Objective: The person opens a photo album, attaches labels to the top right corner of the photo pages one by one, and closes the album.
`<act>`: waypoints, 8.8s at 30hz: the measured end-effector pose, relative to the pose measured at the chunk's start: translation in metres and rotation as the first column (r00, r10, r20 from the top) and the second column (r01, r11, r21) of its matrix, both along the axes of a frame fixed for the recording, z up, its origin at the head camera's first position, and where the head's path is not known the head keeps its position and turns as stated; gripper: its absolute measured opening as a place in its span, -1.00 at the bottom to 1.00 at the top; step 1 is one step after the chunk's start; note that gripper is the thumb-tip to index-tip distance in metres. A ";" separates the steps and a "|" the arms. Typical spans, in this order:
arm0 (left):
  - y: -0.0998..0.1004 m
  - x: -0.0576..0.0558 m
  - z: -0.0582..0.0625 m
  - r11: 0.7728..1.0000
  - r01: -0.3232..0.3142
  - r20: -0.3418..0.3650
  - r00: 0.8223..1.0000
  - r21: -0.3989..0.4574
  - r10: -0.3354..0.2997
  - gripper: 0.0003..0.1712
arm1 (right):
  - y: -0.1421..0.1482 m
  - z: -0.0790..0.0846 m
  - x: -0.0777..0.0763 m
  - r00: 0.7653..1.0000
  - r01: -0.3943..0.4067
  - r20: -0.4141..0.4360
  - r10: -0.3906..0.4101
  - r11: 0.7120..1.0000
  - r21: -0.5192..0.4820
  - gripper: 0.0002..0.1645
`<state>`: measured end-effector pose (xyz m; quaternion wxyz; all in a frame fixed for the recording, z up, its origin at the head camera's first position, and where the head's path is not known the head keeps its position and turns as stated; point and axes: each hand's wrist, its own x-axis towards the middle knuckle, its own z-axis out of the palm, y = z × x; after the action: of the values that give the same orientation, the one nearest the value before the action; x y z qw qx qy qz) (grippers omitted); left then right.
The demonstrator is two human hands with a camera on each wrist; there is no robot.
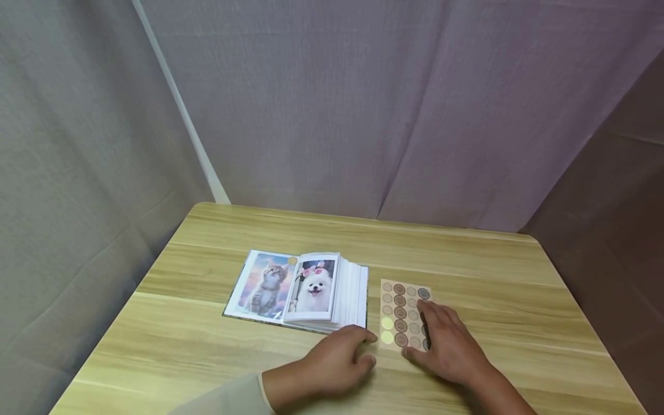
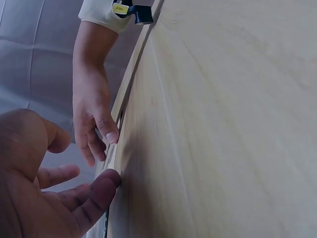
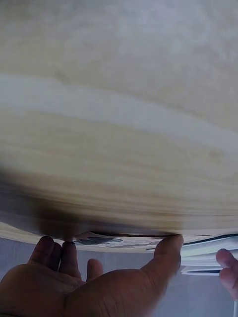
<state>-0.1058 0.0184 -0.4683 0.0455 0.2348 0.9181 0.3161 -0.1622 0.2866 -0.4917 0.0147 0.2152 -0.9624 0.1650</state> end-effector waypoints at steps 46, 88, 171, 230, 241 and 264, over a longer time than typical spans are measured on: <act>0.038 -0.028 -0.003 0.814 -0.327 0.263 0.939 0.480 0.222 -0.45 | -0.002 0.003 0.008 0.997 -0.039 -0.070 0.033 0.996 -0.085 0.22; 0.036 -0.026 -0.002 0.819 -0.214 0.216 0.970 0.533 0.113 -0.67 | -0.044 0.028 0.016 0.973 -0.037 -0.228 -0.040 0.946 -0.322 -0.77; 0.038 -0.025 -0.009 0.815 -0.245 0.217 0.965 0.525 0.151 -0.53 | -0.042 0.030 0.027 0.993 0.026 -0.089 -0.082 0.863 -0.504 -0.63; 0.021 -0.008 0.005 0.939 -0.080 0.134 0.990 0.333 0.037 -0.73 | -0.032 0.010 0.010 0.982 0.180 0.113 -0.149 0.915 -0.360 -0.88; -0.027 0.009 0.034 0.992 0.048 -0.167 0.986 0.114 -0.028 -0.79 | -0.031 0.022 0.014 0.985 0.164 0.110 -0.133 0.919 -0.360 -0.90; -0.083 0.011 0.011 0.936 -0.084 -0.136 0.990 -0.342 0.039 -0.07 | -0.031 0.033 0.013 0.992 0.127 0.062 -0.112 0.926 -0.355 -0.90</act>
<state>-0.0947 -0.0651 -0.4570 0.0179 0.2139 0.9673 0.1352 -0.1493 0.2556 -0.4583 0.0445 0.1465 -0.9276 0.3408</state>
